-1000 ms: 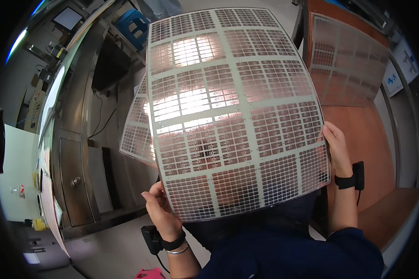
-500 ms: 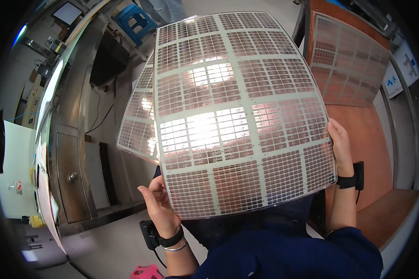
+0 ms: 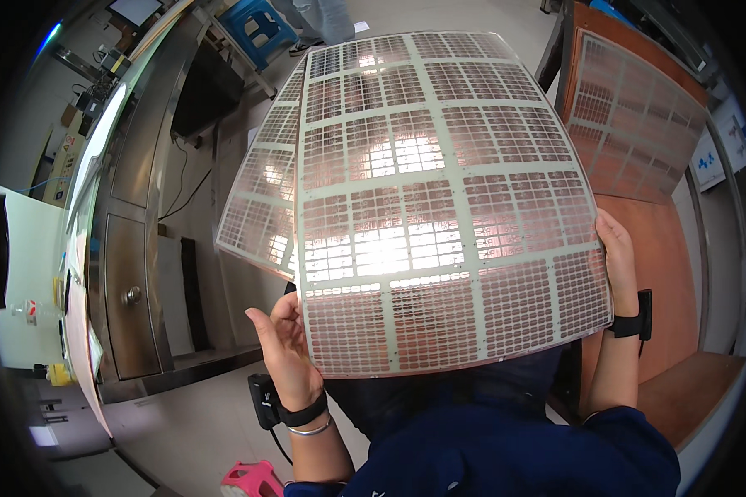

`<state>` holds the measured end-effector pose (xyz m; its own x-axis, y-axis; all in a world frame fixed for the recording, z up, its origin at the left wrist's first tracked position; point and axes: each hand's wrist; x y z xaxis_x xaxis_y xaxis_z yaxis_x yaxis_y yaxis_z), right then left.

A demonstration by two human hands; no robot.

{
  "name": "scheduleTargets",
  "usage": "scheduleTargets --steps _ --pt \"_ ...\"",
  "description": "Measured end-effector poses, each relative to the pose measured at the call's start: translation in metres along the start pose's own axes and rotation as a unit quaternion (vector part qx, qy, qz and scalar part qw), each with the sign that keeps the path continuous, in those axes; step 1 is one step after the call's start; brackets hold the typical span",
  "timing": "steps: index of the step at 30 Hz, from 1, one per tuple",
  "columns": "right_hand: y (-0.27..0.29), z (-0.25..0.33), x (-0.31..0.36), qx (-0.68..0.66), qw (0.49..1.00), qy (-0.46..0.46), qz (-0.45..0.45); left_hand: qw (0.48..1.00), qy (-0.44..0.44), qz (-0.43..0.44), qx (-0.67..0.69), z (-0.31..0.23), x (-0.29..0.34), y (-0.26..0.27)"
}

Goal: Inspecting metal grid sheets for quality and stacking them, followed by filling out a production transfer order.

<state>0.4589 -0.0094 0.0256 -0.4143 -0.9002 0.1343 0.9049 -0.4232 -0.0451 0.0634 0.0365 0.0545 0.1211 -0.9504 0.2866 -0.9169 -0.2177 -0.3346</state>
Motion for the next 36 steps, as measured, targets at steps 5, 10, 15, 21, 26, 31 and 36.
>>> scheduleTargets --steps 5,10,15,21,26,31,36 --pt "-0.005 0.003 0.002 -0.014 1.0 -0.004 -0.01 1.0 -0.002 -0.014 -0.004 0.001 0.0 0.0" --pt "-0.004 0.005 0.004 -0.047 0.999 0.002 -0.003 0.997 -0.044 -0.016 -0.067 0.013 -0.002 0.001" --pt "-0.003 0.0 0.002 -0.278 0.958 -0.067 0.032 0.97 -0.106 -0.047 -0.213 0.024 -0.004 0.023" --pt "0.003 0.025 -0.049 -0.254 0.966 -0.025 0.046 0.968 -0.142 -0.011 -0.205 0.01 -0.012 0.03" --pt "-0.008 0.018 -0.062 -0.299 0.953 0.038 0.02 0.985 -0.128 0.052 -0.107 -0.011 -0.023 0.029" --pt "-0.023 0.004 -0.045 -0.381 0.925 0.013 0.015 0.963 -0.022 0.054 0.263 -0.02 -0.023 0.036" --pt "-0.071 -0.012 -0.027 -0.408 0.911 0.06 -0.019 0.962 0.064 0.13 0.233 0.052 0.015 0.0"
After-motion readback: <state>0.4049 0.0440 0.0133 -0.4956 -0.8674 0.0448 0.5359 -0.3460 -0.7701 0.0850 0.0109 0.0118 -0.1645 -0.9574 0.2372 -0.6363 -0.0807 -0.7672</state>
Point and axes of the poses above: each hand's wrist, its own x-axis away from the middle knuckle, its own y-axis out of the back of the hand, z = x × y, and after that the axes turned 3 degrees about -z, right-handed
